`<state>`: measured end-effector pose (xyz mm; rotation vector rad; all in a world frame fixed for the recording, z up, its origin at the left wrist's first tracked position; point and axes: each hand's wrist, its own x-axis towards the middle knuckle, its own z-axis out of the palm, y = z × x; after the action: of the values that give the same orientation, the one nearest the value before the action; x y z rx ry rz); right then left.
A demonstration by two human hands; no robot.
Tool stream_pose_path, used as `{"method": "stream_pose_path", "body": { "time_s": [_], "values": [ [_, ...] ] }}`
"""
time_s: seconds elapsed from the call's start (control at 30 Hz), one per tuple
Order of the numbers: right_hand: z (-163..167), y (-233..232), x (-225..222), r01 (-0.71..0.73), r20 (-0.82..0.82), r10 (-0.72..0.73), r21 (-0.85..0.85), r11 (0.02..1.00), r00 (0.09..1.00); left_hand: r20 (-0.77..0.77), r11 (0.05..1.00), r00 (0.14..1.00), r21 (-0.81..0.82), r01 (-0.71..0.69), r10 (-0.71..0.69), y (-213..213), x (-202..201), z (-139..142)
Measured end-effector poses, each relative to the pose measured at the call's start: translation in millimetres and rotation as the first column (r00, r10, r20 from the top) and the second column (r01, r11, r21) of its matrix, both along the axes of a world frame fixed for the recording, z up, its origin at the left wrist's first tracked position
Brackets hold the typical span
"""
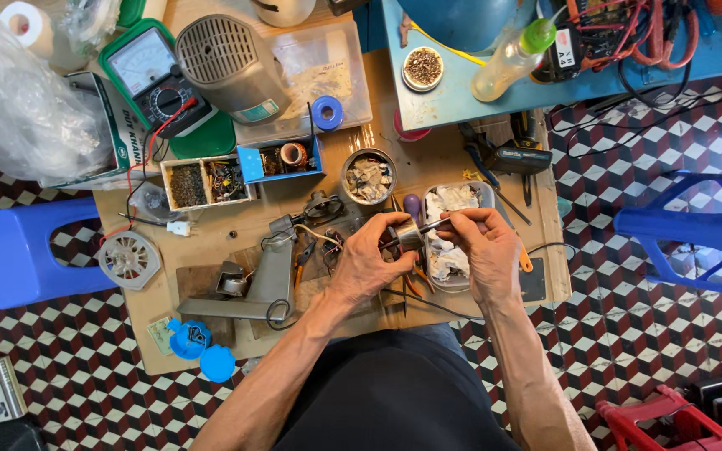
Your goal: The person cleans a motor stator with a cloth, applies liquid from a bottle, and uses a multimeter to test electrical continuity. They then insert a metal rod into the stator and continue handling the component on a cluttered workbench.
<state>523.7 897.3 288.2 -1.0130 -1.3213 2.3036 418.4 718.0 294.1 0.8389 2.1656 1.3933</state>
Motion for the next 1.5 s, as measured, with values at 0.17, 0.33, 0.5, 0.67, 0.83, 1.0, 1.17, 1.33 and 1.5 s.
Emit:
{"method": "stream_pose_path", "body": {
  "time_s": [0.17, 0.33, 0.5, 0.67, 0.83, 1.0, 1.17, 1.33, 1.5],
  "values": [
    [-10, 9, -5, -0.074, 0.106, 0.084, -0.098, 0.992, 0.991, 0.047, 0.999, 0.999, -0.047, 0.004, -0.002, -8, -15, 2],
    [-15, 18, -4, -0.085, 0.165, 0.128, -0.247, 0.965, 0.978, 0.062, 0.984, 0.997, -0.166, 0.062, -0.052, -11, -26, 4],
    [-18, 25, 1, -0.078, 0.142, 0.131, -0.334, 0.939, 0.981, 0.118, 0.993, 0.99, -0.08, 0.088, -0.078, -6, -30, -2],
    [-21, 22, 2, -0.057, 0.117, 0.092, -0.274, 0.96, 0.989, 0.207, 0.996, 0.975, -0.022, 0.084, -0.077, -5, -30, -6],
    [-21, 16, 2, -0.039, 0.176, 0.061, -0.128, 0.991, 0.982, 0.033, 0.996, 0.996, -0.026, 0.085, -0.085, -5, -26, -2],
    [-21, 15, 7, -0.1, 0.185, 0.123, -0.127, 0.987, 0.975, -0.089, 0.993, 0.99, -0.038, 0.11, -0.113, -2, -22, 4],
    [-24, 4, 7, -0.119, 0.133, 0.151, -0.217, 0.969, 0.98, -0.094, 0.991, 0.989, -0.081, 0.106, -0.114, 4, -19, 9],
    [-10, -1, 7, -0.126, 0.172, 0.171, -0.246, 0.961, 0.97, -0.116, 0.995, 0.989, -0.029, 0.091, -0.093, 3, -18, 14],
    [4, 5, 13, -0.13, 0.108, 0.161, -0.253, 0.959, 0.981, -0.069, 0.998, 0.996, 0.002, 0.063, -0.063, 0, -16, 21]
  ]
}}
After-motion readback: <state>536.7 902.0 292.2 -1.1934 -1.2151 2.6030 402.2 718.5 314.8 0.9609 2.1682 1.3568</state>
